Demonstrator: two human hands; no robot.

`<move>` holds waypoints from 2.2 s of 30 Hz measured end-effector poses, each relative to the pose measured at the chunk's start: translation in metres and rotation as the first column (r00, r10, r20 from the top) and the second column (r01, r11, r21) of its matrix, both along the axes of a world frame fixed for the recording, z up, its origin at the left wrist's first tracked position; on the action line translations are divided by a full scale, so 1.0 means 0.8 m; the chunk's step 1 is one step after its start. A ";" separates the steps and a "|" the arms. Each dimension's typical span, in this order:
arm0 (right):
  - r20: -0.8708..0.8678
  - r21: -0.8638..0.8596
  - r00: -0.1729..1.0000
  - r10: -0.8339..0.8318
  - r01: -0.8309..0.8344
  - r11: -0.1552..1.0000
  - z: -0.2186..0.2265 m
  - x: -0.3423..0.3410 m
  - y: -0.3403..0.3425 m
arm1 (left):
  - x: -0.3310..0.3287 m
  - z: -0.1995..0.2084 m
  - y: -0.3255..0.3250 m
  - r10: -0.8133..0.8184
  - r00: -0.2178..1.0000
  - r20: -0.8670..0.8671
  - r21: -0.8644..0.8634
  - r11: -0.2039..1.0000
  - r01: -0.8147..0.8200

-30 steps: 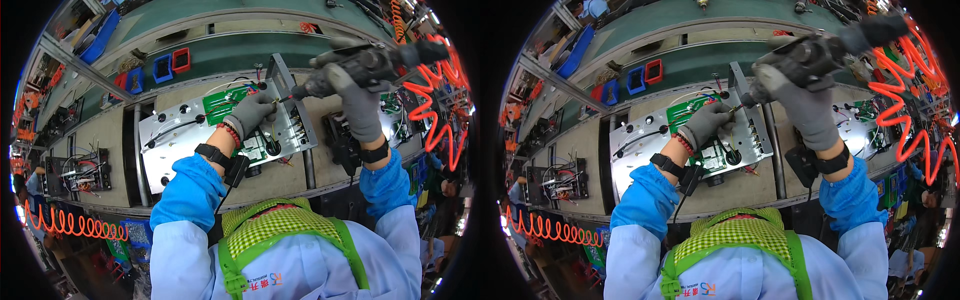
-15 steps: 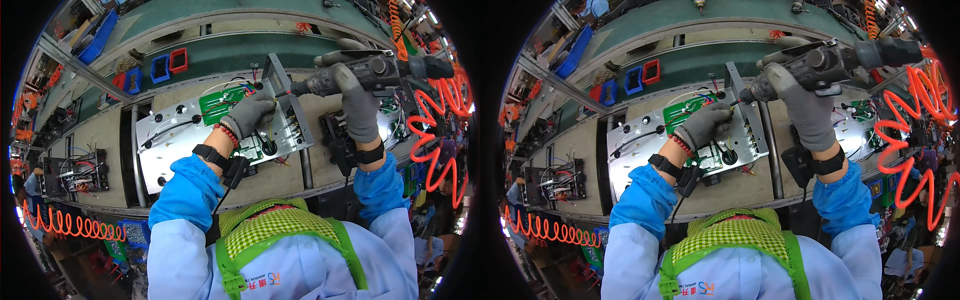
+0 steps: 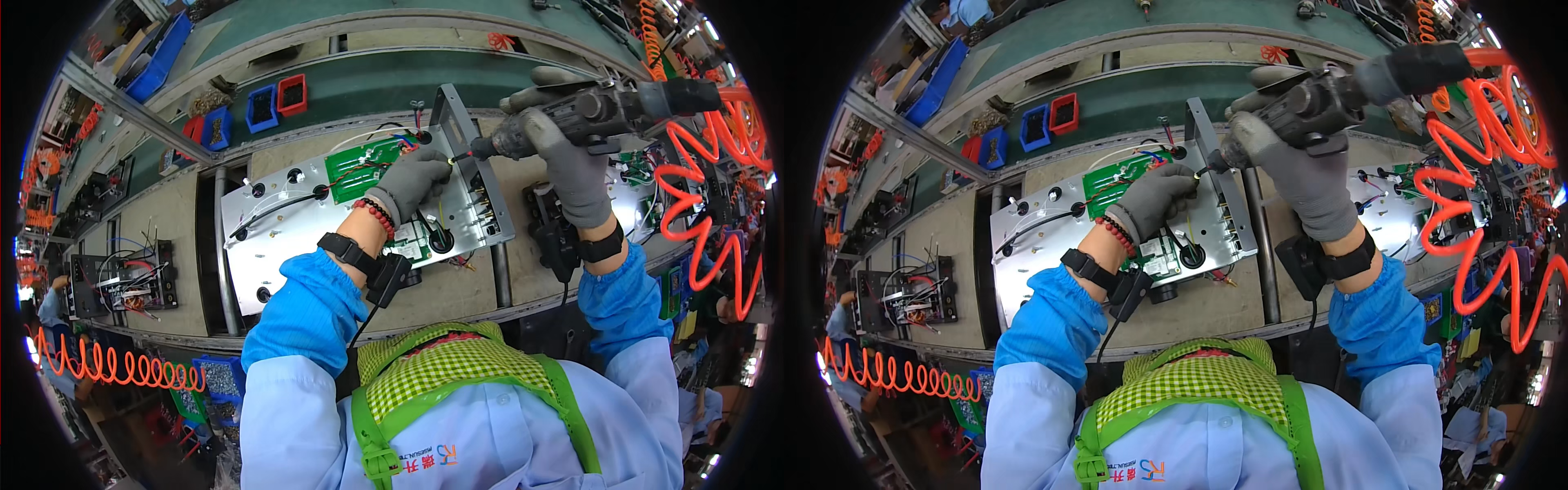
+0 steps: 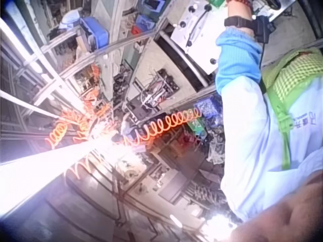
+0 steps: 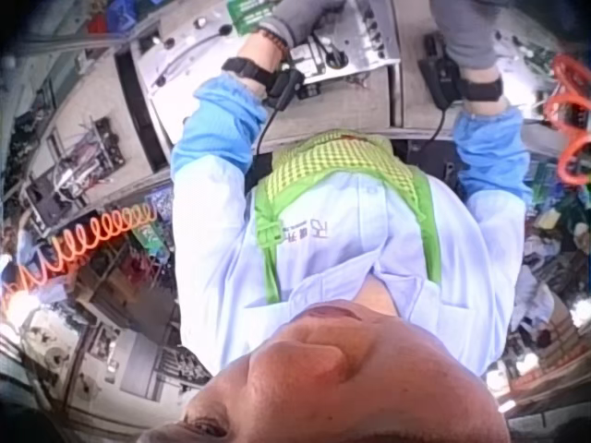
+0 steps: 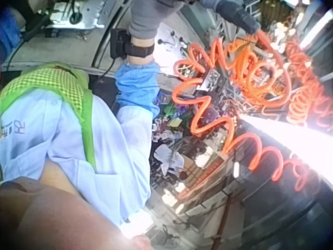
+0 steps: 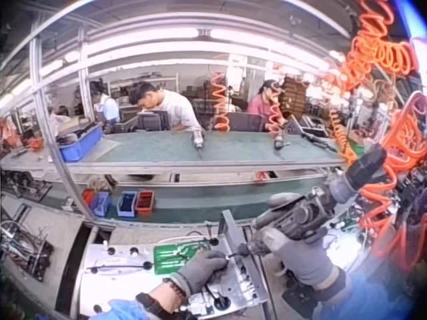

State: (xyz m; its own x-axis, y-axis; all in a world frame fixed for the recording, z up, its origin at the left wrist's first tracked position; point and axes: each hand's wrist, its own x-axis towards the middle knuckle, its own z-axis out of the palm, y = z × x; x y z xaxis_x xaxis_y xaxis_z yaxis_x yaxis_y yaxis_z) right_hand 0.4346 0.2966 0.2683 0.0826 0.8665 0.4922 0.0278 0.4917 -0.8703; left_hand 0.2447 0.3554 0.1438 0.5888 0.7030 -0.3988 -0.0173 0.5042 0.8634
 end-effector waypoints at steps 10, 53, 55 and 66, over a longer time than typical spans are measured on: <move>0.248 -0.325 0.912 0.328 -0.240 0.915 0.033 -0.006 0.013 | 0.002 -0.045 0.027 0.000 0.920 -0.393 0.248 0.963 0.107; 0.250 -0.151 0.949 0.193 -0.159 0.976 -0.015 -0.003 0.001 | 0.017 -0.037 0.016 0.134 0.690 -0.711 0.511 0.772 0.377; 0.140 -0.196 0.974 0.175 -0.146 0.970 -0.016 -0.003 -0.001 | 0.017 -0.038 0.017 0.128 0.692 -0.710 0.509 0.773 0.380; 0.225 -0.222 0.952 0.207 -0.157 0.962 -0.018 -0.014 0.003 | 0.020 -0.036 0.004 0.200 0.687 -0.699 0.560 0.750 0.351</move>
